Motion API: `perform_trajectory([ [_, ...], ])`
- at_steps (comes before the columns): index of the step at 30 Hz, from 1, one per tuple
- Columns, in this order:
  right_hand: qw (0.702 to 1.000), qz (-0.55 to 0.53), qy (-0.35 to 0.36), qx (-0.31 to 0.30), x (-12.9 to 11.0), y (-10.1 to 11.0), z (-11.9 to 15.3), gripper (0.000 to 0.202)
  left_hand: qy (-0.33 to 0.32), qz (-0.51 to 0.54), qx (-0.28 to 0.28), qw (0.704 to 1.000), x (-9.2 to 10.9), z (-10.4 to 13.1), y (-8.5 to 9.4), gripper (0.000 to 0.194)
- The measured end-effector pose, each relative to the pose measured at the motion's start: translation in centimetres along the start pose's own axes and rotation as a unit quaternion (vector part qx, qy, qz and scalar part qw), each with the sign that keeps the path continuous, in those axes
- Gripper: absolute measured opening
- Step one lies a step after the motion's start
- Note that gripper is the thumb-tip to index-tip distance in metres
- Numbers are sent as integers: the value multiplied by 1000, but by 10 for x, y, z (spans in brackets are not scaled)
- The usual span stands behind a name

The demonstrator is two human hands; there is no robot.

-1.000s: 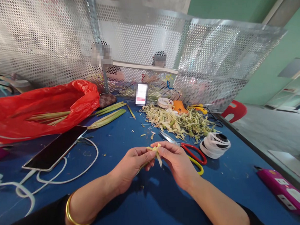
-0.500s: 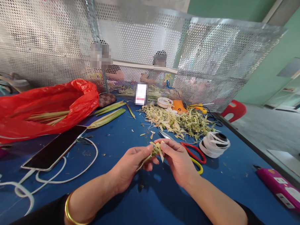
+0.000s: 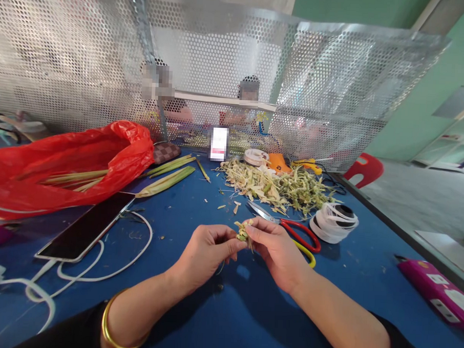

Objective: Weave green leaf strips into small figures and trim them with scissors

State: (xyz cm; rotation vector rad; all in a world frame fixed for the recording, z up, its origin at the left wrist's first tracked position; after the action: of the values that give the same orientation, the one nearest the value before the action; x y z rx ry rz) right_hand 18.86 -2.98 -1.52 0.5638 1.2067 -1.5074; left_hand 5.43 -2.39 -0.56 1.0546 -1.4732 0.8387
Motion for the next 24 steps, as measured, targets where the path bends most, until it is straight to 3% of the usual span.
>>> perform_trajectory([
  [3, 1000, -13, -1, -13, 0, -1, 0, 16, -21, 10, -17, 1000, 2, -1, -1, 27],
  [11, 996, 1, 82, 46, -10, 7, 0, 15, 46, 88, -16, 995, -3, -2, -1, 34],
  [14, 993, 12, 94, 67, -12, 11, -2, 22, 31, 98, 16, 995, -3, -2, 2, 27],
  [19, 986, 41, 88, 137, -8, 16, -5, 22, 33, 113, 115, 986, -6, -2, 11, 22],
  [24, 990, 110, 50, 76, -1, 1, -2, 15, 55, 144, 121, 981, -10, -1, 10, 21],
])
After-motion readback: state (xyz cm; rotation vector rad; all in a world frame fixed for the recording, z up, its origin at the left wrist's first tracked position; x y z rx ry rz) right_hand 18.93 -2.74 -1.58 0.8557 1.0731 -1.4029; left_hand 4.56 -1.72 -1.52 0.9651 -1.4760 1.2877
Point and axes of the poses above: each hand's wrist, its own z-axis away from the middle knuckle, its own y-axis out of the back of the hand, x = y × z, the point moved 4 cm from there along -z, towards the middle knuckle, and after that the axes turned 15 degrees about -y, right-handed, at the moved point
